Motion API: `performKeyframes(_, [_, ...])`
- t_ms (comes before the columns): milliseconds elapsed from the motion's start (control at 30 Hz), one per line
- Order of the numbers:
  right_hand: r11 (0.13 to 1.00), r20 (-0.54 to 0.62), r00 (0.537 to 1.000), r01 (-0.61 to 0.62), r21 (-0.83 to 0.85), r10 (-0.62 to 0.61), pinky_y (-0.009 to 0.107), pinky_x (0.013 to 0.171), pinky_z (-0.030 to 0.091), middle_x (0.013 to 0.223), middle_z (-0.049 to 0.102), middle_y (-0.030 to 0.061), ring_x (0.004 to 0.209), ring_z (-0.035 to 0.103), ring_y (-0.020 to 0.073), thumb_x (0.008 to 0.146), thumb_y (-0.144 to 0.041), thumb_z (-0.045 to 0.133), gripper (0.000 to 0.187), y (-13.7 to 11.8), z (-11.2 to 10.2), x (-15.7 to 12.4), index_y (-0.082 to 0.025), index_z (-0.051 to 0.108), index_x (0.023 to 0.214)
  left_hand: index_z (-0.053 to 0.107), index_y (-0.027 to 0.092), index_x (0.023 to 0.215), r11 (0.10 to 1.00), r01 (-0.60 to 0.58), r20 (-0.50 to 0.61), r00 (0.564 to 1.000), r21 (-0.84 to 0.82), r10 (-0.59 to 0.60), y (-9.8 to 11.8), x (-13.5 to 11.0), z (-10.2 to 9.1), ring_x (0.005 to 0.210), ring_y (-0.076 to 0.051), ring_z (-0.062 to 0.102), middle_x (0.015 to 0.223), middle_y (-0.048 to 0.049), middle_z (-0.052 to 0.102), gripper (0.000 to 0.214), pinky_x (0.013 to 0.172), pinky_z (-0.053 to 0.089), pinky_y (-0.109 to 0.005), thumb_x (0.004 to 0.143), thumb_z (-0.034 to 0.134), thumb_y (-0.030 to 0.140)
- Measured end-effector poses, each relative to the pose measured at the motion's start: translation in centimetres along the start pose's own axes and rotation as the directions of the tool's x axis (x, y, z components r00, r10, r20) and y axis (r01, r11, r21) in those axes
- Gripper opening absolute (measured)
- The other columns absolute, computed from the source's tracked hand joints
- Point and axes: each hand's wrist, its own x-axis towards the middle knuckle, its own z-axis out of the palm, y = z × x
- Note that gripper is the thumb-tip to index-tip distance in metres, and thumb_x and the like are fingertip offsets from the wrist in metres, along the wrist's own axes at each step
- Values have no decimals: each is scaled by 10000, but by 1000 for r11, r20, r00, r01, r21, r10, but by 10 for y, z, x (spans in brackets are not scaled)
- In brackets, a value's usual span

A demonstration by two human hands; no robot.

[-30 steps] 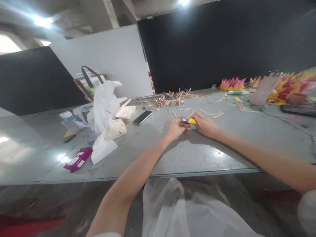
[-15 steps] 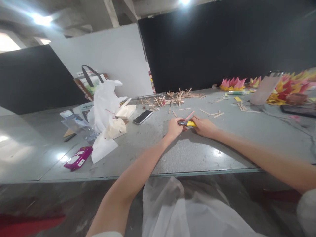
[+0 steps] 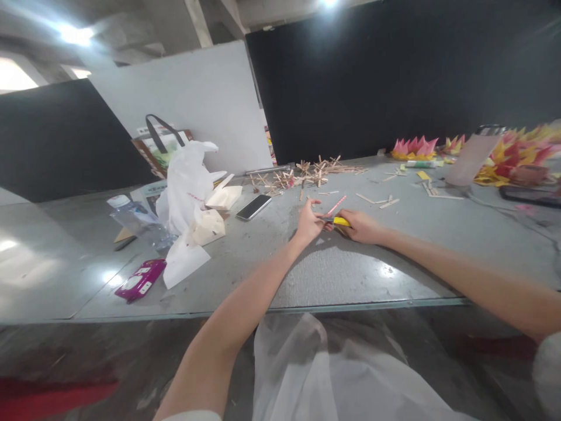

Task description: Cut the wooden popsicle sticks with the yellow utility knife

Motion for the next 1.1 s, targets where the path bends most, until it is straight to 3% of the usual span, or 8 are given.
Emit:
performKeyframes(200, [999, 2, 999, 35, 28, -35, 317, 759, 482, 1002, 761, 145, 875, 706, 263, 989, -292, 528, 193, 0, 3, 0, -172, 657, 1069, 377, 222, 1274, 1000, -15, -56, 998, -6, 15, -7, 7, -3, 477, -185, 701, 642, 62, 721, 733, 575, 600, -282, 735, 848, 62])
performKeyframes(367, [992, 43, 992, 119, 49, -121, 312, 763, 478, 971, 748, 117, 859, 692, 245, 1010, -297, 510, 175, -10, 1, -8, -201, 655, 1002, 372, 220, 1217, 999, 6, -304, 952, -47, -20, 0, 24, -42, 470, -148, 688, 599, 77, 693, 630, 604, 591, -248, 808, 827, 70])
performKeyframes(467, [993, -8, 994, 109, 52, -109, 307, 796, 482, 999, 739, 109, 891, 690, 238, 973, -229, 510, 161, -11, -2, -8, -204, 657, 1033, 364, 221, 1206, 997, 8, -358, 933, -76, -34, 4, 31, -62, 466, -124, 676, 611, 84, 691, 598, 599, 583, -229, 845, 829, 110])
performKeyframes(533, [994, -57, 996, 76, 73, -72, 309, 797, 483, 999, 735, 103, 876, 681, 234, 963, -228, 510, 172, -8, -3, -6, -206, 662, 1042, 370, 222, 1213, 997, -7, -366, 930, -80, -23, 4, 32, -66, 487, -113, 686, 632, 84, 696, 561, 615, 587, -221, 878, 811, 135])
performKeyframes(800, [973, -276, 954, -52, 223, 115, 311, 702, 423, 804, 667, 49, 704, 572, 201, 976, -495, 535, 326, 0, -4, 0, -222, 629, 825, 435, 202, 1197, 997, -74, -210, 975, 4, 73, 6, 18, -42, 524, -149, 707, 661, 21, 738, 510, 612, 583, -252, 878, 832, 205])
performKeyframes(1100, [935, -304, 930, -95, 341, 205, 302, 649, 374, 664, 572, 3, 642, 470, 167, 905, -671, 597, 494, -9, -8, 2, -221, 563, 703, 463, 205, 1154, 991, -108, 9, 994, 78, 108, 11, 2, -22, 498, -158, 698, 670, -2, 759, 601, 566, 563, -240, 798, 912, 385])
